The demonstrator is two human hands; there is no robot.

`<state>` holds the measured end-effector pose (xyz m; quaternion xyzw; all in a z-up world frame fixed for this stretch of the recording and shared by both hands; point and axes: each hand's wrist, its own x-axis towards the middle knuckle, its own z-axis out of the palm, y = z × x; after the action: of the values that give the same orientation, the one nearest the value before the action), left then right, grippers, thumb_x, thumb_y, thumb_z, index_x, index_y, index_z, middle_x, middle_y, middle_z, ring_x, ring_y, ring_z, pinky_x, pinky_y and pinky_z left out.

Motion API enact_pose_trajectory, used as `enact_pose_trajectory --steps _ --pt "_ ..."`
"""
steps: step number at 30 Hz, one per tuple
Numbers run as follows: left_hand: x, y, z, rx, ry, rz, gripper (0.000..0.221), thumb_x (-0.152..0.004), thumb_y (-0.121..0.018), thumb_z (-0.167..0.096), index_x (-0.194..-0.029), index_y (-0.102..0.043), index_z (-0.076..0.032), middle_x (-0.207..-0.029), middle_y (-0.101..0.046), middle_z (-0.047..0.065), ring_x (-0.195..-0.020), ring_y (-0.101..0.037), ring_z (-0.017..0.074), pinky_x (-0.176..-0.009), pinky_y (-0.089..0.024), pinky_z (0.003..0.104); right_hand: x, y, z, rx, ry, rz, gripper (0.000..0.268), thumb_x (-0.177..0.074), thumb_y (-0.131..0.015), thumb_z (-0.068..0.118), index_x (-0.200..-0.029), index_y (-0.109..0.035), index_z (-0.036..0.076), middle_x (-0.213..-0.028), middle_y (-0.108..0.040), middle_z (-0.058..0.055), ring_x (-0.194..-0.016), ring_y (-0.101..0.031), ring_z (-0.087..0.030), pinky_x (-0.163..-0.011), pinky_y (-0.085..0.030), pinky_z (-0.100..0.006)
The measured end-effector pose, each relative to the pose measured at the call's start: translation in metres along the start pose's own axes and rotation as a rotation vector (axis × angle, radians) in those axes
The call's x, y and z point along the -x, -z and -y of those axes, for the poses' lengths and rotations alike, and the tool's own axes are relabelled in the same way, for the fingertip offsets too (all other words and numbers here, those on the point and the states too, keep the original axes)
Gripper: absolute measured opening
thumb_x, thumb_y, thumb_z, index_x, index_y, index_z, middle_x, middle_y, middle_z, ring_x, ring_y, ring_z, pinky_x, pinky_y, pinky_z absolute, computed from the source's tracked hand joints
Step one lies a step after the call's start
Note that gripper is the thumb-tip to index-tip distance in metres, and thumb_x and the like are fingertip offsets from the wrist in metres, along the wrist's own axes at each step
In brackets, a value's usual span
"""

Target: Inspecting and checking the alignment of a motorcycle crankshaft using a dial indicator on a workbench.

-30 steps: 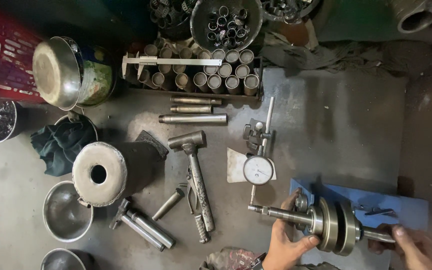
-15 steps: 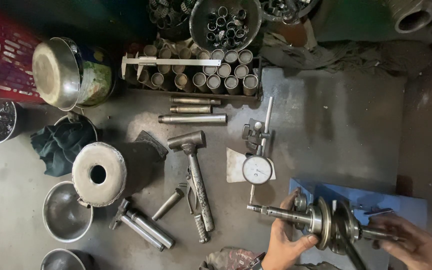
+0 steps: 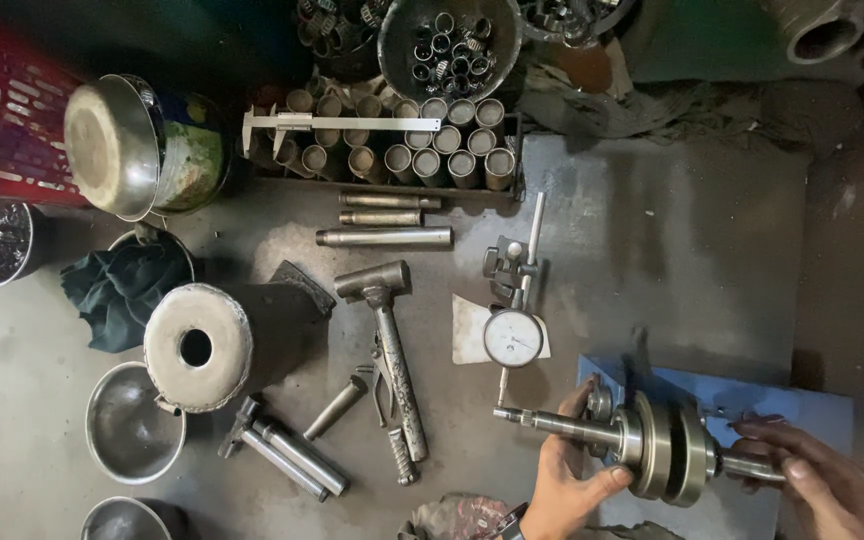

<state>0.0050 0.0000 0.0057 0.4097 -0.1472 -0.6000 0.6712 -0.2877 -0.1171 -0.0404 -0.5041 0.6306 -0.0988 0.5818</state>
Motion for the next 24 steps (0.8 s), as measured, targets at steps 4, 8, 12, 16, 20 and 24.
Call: enact_pose_trajectory --steps 4,8,12,16,20,24 --pt "0.003 0.010 0.014 -0.036 -0.029 -0.036 0.102 -0.079 -0.088 -0.023 -0.157 -0.030 0.005 -0.163 -0.041 0.009 -0.151 -0.042 0.0208 -0.127 -0.031 0.038 0.004 0.000 -0.018 -0.073 -0.009 -0.011 0.044 -0.094 -0.057 0.024 -0.123 -0.069 -0.008 -0.113 -0.073 -0.026 -0.104 -0.072 -0.042 -0.093 -0.059 -0.059" --pt "0.003 0.016 0.016 -0.011 -0.185 -0.232 0.069 -0.086 -0.084 -0.014 -0.143 -0.052 0.009 -0.136 -0.059 0.015 -0.128 -0.060 0.0232 -0.115 -0.045 0.039 -0.005 -0.005 -0.026 0.003 -0.046 -0.055 0.034 -0.091 -0.066 0.012 -0.117 -0.073 -0.008 -0.103 -0.074 -0.025 -0.095 -0.076 -0.039 -0.090 -0.061 -0.055" --pt "0.009 0.012 -0.006 -0.047 -0.024 -0.259 0.030 -0.091 -0.075 -0.005 -0.119 -0.072 0.007 -0.115 -0.071 0.009 -0.103 -0.064 0.0155 -0.094 -0.052 0.032 0.017 -0.014 0.015 0.139 -0.040 -0.193 0.038 -0.082 -0.078 0.010 -0.119 -0.075 -0.002 -0.105 -0.078 -0.020 -0.095 -0.077 -0.030 -0.092 -0.060 -0.044" --pt "0.033 0.004 -0.026 0.014 -0.143 -0.123 0.020 -0.093 -0.074 0.000 -0.112 -0.074 0.007 -0.115 -0.069 0.008 -0.102 -0.063 0.0155 -0.092 -0.050 0.030 0.066 0.000 0.065 0.414 -0.056 -0.247 0.040 -0.083 -0.084 0.016 -0.120 -0.079 0.004 -0.105 -0.080 -0.017 -0.095 -0.079 -0.025 -0.095 -0.061 -0.039" --pt "0.069 -0.018 -0.096 0.062 -0.294 -0.073 0.022 -0.091 -0.075 0.000 -0.112 -0.073 0.003 -0.112 -0.066 0.008 -0.103 -0.064 0.0167 -0.093 -0.054 0.033 -0.040 0.134 -0.060 0.489 0.186 -0.086 0.045 -0.077 -0.084 0.014 -0.120 -0.076 0.002 -0.103 -0.080 -0.017 -0.094 -0.080 -0.027 -0.093 -0.062 -0.040" --pt "0.101 0.009 -0.172 0.331 -0.467 -0.018 0.025 -0.094 -0.075 -0.004 -0.117 -0.069 0.002 -0.119 -0.064 0.009 -0.107 -0.065 0.0214 -0.095 -0.054 0.037 -0.120 0.098 -0.023 0.569 0.469 0.153 0.052 -0.070 -0.085 0.011 -0.119 -0.072 -0.001 -0.101 -0.079 -0.016 -0.093 -0.081 -0.030 -0.089 -0.064 -0.043"
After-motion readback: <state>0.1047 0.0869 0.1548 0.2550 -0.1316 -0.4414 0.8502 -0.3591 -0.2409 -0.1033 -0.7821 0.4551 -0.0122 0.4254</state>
